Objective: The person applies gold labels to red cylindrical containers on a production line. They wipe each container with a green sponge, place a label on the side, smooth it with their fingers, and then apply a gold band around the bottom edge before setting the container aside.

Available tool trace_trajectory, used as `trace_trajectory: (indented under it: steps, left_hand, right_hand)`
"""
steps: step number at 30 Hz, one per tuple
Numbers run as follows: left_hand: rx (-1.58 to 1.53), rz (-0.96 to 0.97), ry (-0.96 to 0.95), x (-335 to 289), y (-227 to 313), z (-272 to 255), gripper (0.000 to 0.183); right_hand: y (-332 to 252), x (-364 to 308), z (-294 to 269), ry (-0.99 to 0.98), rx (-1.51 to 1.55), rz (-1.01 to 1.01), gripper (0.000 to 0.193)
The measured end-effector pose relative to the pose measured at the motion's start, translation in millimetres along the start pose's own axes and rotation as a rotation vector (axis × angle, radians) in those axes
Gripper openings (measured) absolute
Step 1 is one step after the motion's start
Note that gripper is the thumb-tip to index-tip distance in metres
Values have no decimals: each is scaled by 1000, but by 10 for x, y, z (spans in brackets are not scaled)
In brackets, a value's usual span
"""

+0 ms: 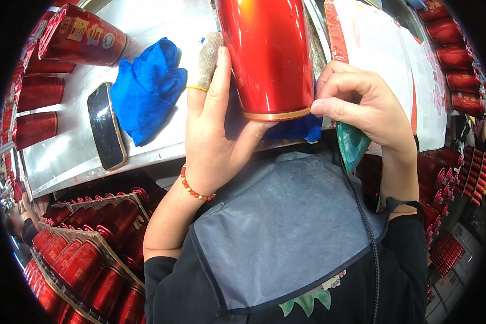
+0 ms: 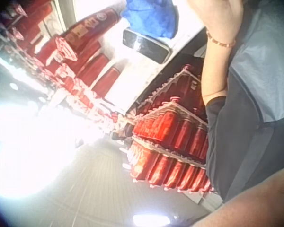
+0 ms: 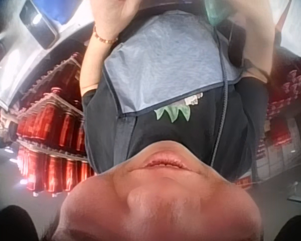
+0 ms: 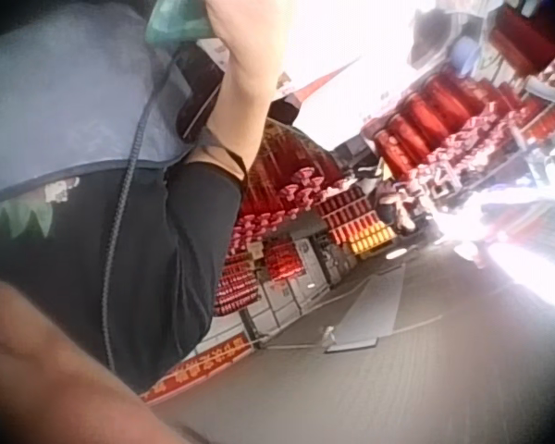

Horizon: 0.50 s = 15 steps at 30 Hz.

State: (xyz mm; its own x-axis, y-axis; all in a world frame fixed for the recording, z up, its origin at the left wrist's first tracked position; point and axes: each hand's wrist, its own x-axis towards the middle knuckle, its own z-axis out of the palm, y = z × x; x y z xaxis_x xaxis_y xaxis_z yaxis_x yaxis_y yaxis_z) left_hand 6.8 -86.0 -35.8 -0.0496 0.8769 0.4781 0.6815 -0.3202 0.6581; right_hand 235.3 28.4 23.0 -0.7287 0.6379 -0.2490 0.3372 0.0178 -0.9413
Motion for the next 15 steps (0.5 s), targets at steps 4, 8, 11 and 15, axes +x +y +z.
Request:
trace_trajectory:
  steps: [4, 8, 11, 15]
  left_hand:
    - [100, 119, 14, -149, 118, -149, 56]
    - [195, 380, 109, -196, 139, -91, 43]
    - [211, 515, 119, -85, 133, -24, 39]
    - [205, 579, 165, 66, 159, 136, 37]
  right_hand:
    - [21, 23, 1, -19, 32, 36, 13]
    - [16, 47, 4, -35, 65, 59, 14]
    - [42, 36, -9, -50, 86, 66, 13]
    - [57, 30, 1, -45, 125, 24, 12]
